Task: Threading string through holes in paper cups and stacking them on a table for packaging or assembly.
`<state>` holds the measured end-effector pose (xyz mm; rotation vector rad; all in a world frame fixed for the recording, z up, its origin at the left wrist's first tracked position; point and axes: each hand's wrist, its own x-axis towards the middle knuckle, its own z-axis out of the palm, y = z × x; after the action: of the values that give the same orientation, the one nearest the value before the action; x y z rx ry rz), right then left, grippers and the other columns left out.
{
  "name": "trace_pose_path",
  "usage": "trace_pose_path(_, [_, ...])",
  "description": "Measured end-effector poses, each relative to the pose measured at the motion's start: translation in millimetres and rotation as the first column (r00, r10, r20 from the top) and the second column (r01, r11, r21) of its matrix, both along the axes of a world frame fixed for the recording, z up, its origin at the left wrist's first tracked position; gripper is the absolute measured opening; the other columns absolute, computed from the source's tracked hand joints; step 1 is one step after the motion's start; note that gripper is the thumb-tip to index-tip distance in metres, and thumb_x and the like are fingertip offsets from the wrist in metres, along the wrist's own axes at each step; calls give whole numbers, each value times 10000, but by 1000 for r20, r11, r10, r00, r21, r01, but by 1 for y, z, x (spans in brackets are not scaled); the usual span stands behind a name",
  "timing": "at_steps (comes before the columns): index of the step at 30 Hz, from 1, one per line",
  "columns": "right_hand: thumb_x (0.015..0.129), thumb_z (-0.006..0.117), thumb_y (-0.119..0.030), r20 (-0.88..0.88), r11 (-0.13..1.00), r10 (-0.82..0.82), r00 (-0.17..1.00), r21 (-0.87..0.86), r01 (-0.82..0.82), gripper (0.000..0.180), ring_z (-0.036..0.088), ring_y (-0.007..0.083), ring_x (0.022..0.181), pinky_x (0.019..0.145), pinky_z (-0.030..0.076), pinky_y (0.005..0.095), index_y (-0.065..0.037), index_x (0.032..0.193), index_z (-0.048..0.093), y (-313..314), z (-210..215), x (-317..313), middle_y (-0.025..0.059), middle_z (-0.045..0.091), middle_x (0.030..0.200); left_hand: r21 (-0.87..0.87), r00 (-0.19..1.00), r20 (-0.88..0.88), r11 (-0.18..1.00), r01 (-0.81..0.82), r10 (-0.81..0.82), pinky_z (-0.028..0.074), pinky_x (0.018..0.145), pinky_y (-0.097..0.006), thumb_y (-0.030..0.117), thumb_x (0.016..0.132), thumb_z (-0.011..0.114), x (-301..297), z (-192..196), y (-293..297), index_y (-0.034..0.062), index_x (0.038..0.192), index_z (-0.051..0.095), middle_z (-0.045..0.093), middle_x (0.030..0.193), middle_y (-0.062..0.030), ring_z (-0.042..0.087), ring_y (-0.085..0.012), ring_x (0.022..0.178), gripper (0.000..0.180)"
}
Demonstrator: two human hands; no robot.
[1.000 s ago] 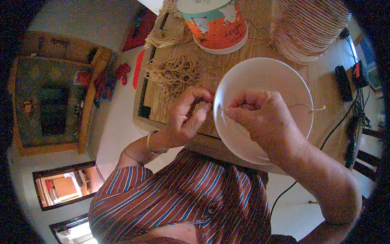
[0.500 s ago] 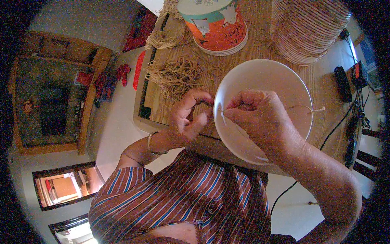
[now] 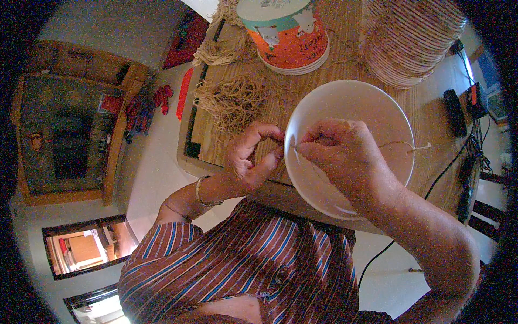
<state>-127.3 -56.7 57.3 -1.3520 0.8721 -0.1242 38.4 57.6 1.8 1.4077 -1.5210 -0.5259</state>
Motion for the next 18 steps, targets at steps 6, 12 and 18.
trace_pose_path(6, [811,658,-80,16,1000,-9,1000,22,9,103,556,67,683,600,466,239,19,842,659,1,-3,1,23,648,737,3,1000,11,1000,5,-5,502,740,-297,16,798,604,0,3,0,7,1004,565,634,894,-112,635,-187,829,210])
trace_pose_path(12, [814,654,-81,39,999,-12,999,37,11,108,562,69,694,612,469,236,21,849,661,1,-3,3,30,656,750,12,1000,20,1000,18,-19,512,751,-303,27,792,631,1,3,1,10,1000,574,643,899,-111,643,-184,838,216])
trace_pose_path(18, [811,637,-75,25,1000,18,1000,6,-18,120,581,83,715,641,482,236,21,877,669,1,-3,5,40,664,767,-2,998,62,1000,3,-3,515,720,-303,42,778,680,2,1,0,12,984,589,650,874,-101,655,-196,796,227])
